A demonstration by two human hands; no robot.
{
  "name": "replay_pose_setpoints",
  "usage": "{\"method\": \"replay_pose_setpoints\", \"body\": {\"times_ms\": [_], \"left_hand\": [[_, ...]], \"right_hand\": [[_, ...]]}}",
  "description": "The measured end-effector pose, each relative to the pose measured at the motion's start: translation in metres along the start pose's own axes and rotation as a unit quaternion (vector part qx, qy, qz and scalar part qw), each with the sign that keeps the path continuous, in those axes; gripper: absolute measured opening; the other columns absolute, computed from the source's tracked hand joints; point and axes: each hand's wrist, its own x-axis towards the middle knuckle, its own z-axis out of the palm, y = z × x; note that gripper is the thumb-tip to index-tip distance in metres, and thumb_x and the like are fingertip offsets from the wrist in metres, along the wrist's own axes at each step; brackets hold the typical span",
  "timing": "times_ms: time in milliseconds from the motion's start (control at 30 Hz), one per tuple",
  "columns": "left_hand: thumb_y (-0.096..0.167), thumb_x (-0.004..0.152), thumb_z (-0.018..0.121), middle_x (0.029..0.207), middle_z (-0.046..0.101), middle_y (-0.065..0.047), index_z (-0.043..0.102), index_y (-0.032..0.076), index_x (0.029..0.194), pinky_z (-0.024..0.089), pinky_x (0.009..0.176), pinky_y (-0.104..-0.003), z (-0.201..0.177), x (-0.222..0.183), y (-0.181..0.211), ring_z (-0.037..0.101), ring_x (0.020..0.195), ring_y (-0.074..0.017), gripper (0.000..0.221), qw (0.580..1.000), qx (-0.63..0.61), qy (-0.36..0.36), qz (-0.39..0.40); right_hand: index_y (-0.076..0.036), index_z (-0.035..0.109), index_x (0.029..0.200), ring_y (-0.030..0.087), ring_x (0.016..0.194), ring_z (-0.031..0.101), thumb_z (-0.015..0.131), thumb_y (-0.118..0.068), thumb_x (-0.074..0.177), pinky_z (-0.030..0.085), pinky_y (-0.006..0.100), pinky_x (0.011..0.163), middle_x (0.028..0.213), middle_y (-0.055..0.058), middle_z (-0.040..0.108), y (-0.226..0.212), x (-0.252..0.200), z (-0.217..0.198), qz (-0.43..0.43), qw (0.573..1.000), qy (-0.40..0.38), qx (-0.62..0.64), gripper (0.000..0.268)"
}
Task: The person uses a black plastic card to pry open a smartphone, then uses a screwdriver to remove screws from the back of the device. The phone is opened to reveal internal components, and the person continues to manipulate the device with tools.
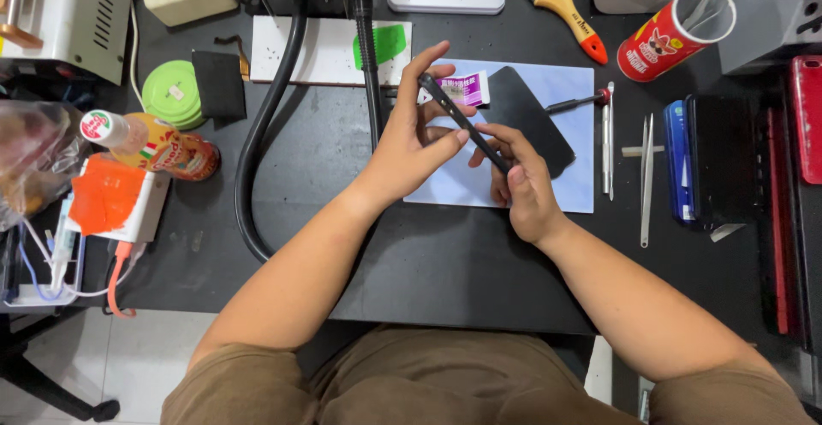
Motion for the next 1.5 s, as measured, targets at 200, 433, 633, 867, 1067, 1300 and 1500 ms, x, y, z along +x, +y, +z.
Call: {"method": "replay_pose_setpoints", "body": {"times_ms": [200, 433, 633, 867, 1067, 1300, 1500], "left_hand": [[-0.006, 0.087, 0.073, 0.153, 0.032, -0.018, 0.004, 0.029, 0.162, 0.067, 0.092, -0.044, 0.009, 0.002, -0.008, 0.059, 0.128, -0.0277, 0.108, 0.999, -0.048, 0.004, -0.025], [-0.006, 0.091, 0.074, 0.152, 0.036, -0.021, -0.001, 0.032, 0.166, 0.066, 0.097, -0.044, 0.014, 0.001, -0.016, 0.057, 0.135, -0.0285, 0.112, 0.999, -0.048, -0.003, -0.022], [-0.007, 0.088, 0.079, 0.155, 0.034, -0.021, -0.003, 0.034, 0.165, 0.062, 0.103, -0.043, 0.014, -0.001, -0.013, 0.056, 0.133, -0.0274, 0.12, 1.0, -0.011, -0.025, 0.011], [-0.002, 0.089, 0.077, 0.156, 0.037, -0.021, 0.002, 0.031, 0.165, 0.063, 0.097, -0.046, 0.01, 0.002, -0.009, 0.059, 0.131, -0.0247, 0.112, 0.996, -0.067, -0.018, -0.046], [-0.003, 0.086, 0.082, 0.151, 0.037, -0.022, -0.001, 0.033, 0.164, 0.062, 0.102, -0.045, 0.016, -0.003, -0.009, 0.058, 0.131, -0.0248, 0.12, 1.0, -0.016, -0.026, -0.002], [-0.004, 0.088, 0.08, 0.156, 0.038, -0.023, -0.001, 0.033, 0.166, 0.06, 0.105, -0.046, 0.011, 0.0, -0.008, 0.058, 0.133, -0.0269, 0.118, 0.999, -0.022, -0.036, -0.02], [-0.003, 0.09, 0.074, 0.156, 0.037, -0.024, 0.003, 0.032, 0.165, 0.064, 0.097, -0.047, 0.011, 0.0, -0.008, 0.061, 0.134, -0.03, 0.109, 0.996, -0.067, -0.03, -0.048]], "right_hand": [[0.001, 0.039, 0.154, 0.006, 0.063, 0.043, 0.036, -0.074, 0.103, 0.039, 0.022, 0.054, 0.117, 0.012, 0.061, -0.002, 0.002, 0.001, 0.011, 1.0, -0.006, -0.015, 0.09], [-0.001, 0.03, 0.158, 0.006, 0.061, 0.038, 0.035, -0.072, 0.104, 0.034, 0.023, 0.054, 0.13, 0.014, 0.059, -0.004, 0.0, 0.002, 0.041, 0.999, -0.009, 0.005, 0.089], [-0.002, 0.03, 0.161, 0.006, 0.064, 0.037, 0.033, -0.073, 0.104, 0.033, 0.022, 0.055, 0.117, 0.012, 0.056, -0.004, 0.0, 0.002, 0.043, 0.999, -0.015, -0.004, 0.091], [-0.001, 0.027, 0.159, 0.006, 0.063, 0.038, 0.032, -0.075, 0.103, 0.032, 0.022, 0.056, 0.12, 0.012, 0.058, -0.003, 0.0, 0.002, 0.027, 0.999, -0.018, -0.018, 0.093], [-0.001, 0.029, 0.159, 0.005, 0.064, 0.038, 0.032, -0.071, 0.105, 0.032, 0.022, 0.057, 0.113, 0.01, 0.06, -0.002, -0.002, 0.002, 0.032, 0.999, -0.013, -0.029, 0.088], [-0.002, 0.028, 0.159, 0.006, 0.066, 0.039, 0.031, -0.07, 0.106, 0.033, 0.023, 0.06, 0.114, 0.011, 0.059, 0.0, -0.005, 0.002, 0.044, 0.998, -0.017, -0.042, 0.086], [-0.003, 0.026, 0.158, 0.006, 0.065, 0.039, 0.031, -0.071, 0.104, 0.033, 0.024, 0.058, 0.129, 0.015, 0.059, -0.005, -0.003, 0.001, 0.046, 0.998, -0.023, -0.039, 0.087]]}}
